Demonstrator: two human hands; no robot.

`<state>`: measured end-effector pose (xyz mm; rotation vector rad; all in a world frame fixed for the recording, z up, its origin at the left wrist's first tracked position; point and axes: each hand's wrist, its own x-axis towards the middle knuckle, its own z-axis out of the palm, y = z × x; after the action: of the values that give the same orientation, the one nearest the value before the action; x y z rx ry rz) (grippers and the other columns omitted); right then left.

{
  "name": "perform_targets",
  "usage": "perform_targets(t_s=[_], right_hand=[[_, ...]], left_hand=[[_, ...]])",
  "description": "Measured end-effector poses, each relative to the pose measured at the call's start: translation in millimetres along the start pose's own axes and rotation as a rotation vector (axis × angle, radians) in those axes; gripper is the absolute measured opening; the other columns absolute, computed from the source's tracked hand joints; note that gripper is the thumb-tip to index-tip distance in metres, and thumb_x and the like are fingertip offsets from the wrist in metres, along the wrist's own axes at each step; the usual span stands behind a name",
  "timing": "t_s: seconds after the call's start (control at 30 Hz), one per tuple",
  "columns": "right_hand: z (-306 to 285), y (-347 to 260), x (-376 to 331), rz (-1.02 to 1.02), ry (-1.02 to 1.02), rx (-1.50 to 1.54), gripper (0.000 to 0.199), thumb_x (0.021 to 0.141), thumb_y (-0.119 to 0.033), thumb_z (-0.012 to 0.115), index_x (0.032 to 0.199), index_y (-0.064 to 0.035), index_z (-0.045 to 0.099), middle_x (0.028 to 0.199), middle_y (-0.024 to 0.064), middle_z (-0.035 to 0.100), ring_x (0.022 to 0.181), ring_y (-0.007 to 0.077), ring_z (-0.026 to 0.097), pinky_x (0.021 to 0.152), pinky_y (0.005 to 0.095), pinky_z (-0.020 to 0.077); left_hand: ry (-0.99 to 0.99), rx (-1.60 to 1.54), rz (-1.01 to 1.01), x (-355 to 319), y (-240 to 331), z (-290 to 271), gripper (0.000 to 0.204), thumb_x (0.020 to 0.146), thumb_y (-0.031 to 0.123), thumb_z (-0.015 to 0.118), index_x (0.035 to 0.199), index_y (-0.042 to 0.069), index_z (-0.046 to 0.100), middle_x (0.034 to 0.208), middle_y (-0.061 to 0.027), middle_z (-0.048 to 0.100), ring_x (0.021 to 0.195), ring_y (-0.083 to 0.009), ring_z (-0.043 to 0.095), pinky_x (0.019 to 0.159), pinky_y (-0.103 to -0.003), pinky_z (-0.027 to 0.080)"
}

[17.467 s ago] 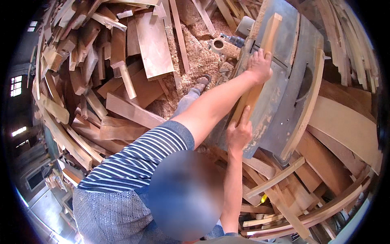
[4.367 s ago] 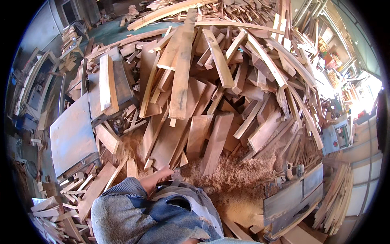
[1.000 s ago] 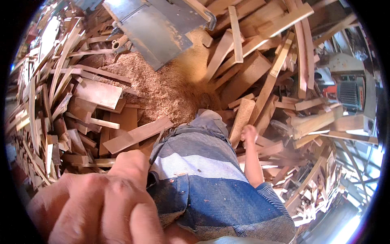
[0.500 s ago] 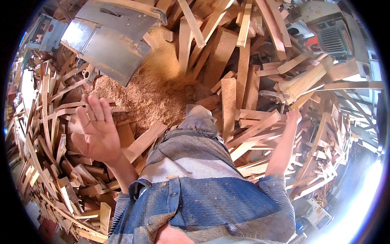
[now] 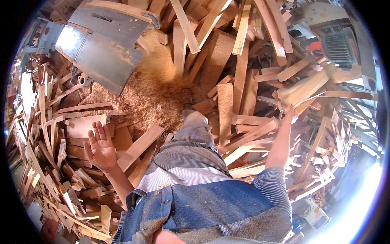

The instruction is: The person selects a piece of wood from a pile, measures it with a tape measure, and then guides it through a table saw to make a cut.

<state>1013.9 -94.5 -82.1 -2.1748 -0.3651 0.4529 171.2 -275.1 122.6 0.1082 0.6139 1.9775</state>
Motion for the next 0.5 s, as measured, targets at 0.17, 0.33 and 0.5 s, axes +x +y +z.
perform_targets(t_s=[0.17, 0.33, 0.5], right_hand=[[-7, -80, -44, -0.133, 0.253, -0.389, 0.064, 0.09, -0.048, 0.065, 0.133, -0.0004, 0.065, 0.122, 0.0252, 0.069, 0.108, 0.0354, 0.067, 0.093, 0.0453, 0.0523], [21, -131, -72, -0.277, 0.299, -0.862, 0.093, 0.076, -0.058, 0.077, 0.147, -0.0037, 0.053, 0.144, 0.0273, 0.054, 0.121, 0.0452, 0.06, 0.106, 0.051, 0.0484], [37, -127, -40, -0.143, 0.193, -0.86, 0.089, 0.071, -0.04, 0.082, 0.147, -0.0057, 0.05, 0.143, 0.0276, 0.053, 0.119, 0.0459, 0.062, 0.101, 0.0508, 0.0526]], left_hand=[[0.08, -0.025, -0.063, 13, -24, 8, 0.043, 0.103, 0.029, 0.059, 0.128, -0.006, 0.058, 0.152, -0.0289, 0.046, 0.145, -0.0418, 0.041, 0.127, -0.056, 0.025], [0.012, -0.003, -0.132, 30, -36, 21, 0.042, 0.105, 0.03, 0.055, 0.129, -0.005, 0.056, 0.151, -0.0274, 0.047, 0.143, -0.0392, 0.044, 0.127, -0.054, 0.026], [0.037, 0.011, -0.135, 37, -42, 27, 0.041, 0.105, 0.029, 0.054, 0.129, -0.004, 0.055, 0.151, -0.0263, 0.047, 0.143, -0.0387, 0.045, 0.126, -0.053, 0.028]])
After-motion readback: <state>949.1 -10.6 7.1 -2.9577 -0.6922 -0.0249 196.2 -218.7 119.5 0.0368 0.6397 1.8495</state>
